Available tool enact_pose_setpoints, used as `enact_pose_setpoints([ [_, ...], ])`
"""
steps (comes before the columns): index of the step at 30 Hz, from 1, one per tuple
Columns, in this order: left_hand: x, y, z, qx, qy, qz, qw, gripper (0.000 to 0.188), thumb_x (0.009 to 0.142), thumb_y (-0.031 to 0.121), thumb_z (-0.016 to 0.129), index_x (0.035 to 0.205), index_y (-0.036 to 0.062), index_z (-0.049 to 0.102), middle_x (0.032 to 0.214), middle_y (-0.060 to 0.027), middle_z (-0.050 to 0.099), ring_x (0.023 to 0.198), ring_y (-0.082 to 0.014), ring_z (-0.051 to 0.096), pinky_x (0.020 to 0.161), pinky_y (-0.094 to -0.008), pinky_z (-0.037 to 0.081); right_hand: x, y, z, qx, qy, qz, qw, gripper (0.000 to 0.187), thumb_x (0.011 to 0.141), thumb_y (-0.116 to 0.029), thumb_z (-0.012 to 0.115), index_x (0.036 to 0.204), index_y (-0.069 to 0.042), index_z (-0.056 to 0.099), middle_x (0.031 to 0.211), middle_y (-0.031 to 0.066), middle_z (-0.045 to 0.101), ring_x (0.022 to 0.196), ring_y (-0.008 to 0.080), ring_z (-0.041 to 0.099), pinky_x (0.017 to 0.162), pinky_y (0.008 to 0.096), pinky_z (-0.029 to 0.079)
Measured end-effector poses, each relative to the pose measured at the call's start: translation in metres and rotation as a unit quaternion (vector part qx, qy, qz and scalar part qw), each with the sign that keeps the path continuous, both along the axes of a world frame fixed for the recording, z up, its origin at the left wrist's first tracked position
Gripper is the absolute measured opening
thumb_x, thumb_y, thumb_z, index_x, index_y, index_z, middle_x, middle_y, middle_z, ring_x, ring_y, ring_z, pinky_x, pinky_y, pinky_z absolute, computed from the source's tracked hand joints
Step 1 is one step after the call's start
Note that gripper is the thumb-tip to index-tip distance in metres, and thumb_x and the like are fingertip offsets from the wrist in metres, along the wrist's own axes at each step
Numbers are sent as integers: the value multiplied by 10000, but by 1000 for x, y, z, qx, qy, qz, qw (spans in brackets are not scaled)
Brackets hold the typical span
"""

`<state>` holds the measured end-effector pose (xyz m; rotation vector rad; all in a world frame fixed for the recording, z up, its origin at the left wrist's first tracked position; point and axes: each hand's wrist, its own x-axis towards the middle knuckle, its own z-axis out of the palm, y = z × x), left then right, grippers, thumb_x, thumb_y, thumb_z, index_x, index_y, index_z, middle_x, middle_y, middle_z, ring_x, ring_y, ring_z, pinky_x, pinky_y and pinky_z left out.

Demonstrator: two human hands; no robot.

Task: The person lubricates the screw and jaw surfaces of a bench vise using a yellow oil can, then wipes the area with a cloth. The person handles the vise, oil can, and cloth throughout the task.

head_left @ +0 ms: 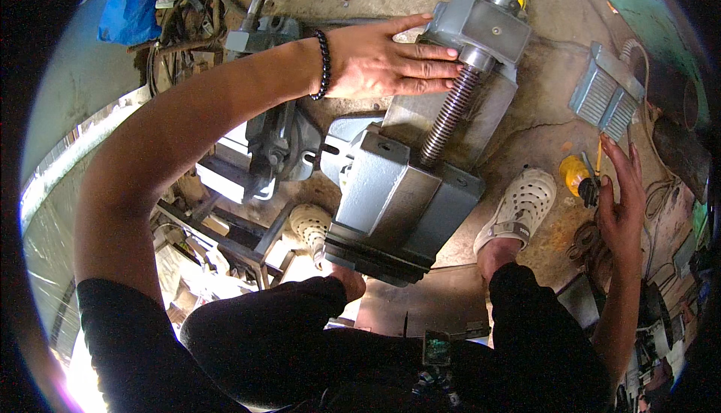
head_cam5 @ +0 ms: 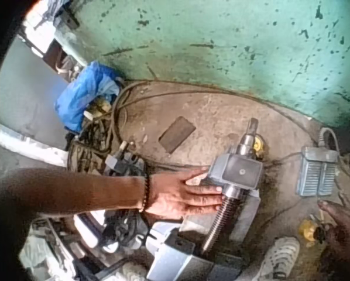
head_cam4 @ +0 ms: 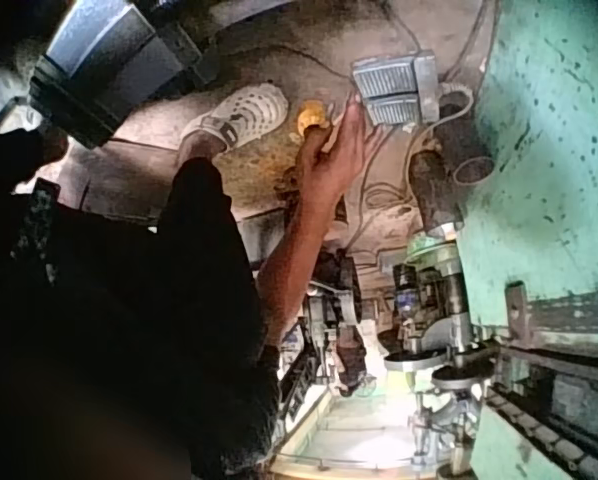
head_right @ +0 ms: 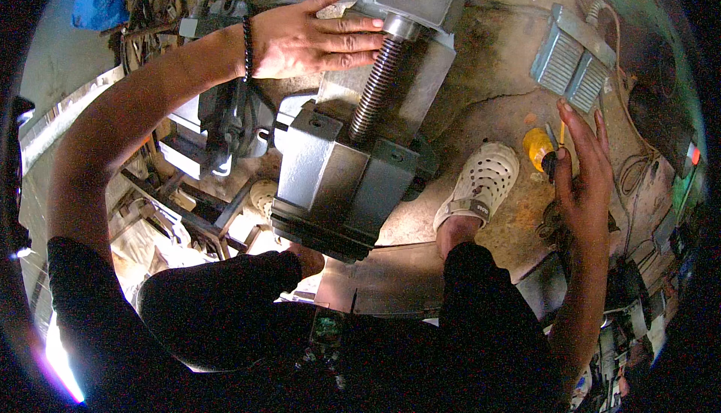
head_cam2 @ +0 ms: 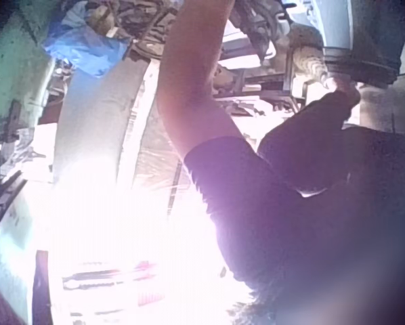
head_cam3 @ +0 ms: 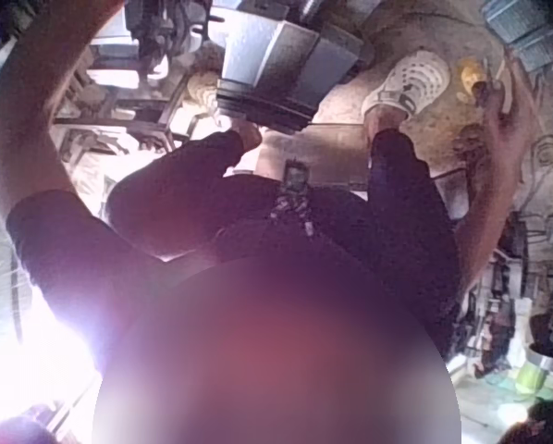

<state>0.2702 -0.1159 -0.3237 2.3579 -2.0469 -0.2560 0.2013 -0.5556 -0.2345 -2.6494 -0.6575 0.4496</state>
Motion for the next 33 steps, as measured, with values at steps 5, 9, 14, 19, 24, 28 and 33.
enact_pose_setpoints([
  [5,0,-8,-3,-27,3,-16,1000,528,911,256,494,1427,160,445,1552,-30,396,1459,-208,329,1217,-583,125,-1,1,1,-16,-9,8,1000,485,923,-5,484,1405,-57,486,1365,157,587,1327,312,508,1193,533,209],
  [9,-1,-7,-3,-14,-3,-16,1000,508,913,253,497,1411,160,462,1551,-38,396,1455,-213,337,1217,-581,134,-1,2,1,-19,-1,0,1000,484,922,-10,486,1404,-55,489,1369,151,585,1327,315,506,1194,534,208],
  [14,-2,-8,-3,-18,6,-5,1000,558,906,233,507,1454,178,422,1576,-12,356,1475,-195,291,1225,-564,103,0,1,0,-26,-3,16,1000,491,920,-9,485,1408,-55,485,1369,147,586,1325,312,509,1195,535,206],
  [19,-2,-3,-1,-20,1,8,1000,614,898,223,519,1493,191,372,1598,6,315,1484,-186,272,1228,-549,112,0,0,1,-12,8,10,1000,511,906,13,488,1412,-59,480,1366,144,588,1325,310,510,1196,534,204],
  [24,-4,10,7,15,-6,35,999,639,903,217,509,1515,207,325,1621,27,258,1485,-171,265,1230,-525,147,-1,0,2,-4,9,8,1000,535,889,40,497,1412,-71,482,1368,140,588,1321,313,513,1196,536,202],
  [28,-5,24,7,20,5,43,999,645,914,215,498,1526,220,295,1625,29,247,1491,-169,248,1232,-520,132,-1,1,1,3,10,9,1000,545,878,52,499,1408,-75,486,1370,139,587,1317,313,517,1194,537,208],
  [33,-9,45,13,59,-7,81,995,653,871,189,535,1500,182,362,1598,-2,315,1480,-185,281,1224,-525,140,1,4,5,19,2,16,1000,544,866,58,500,1397,-63,498,1364,140,591,1303,316,528,1190,541,217],
])
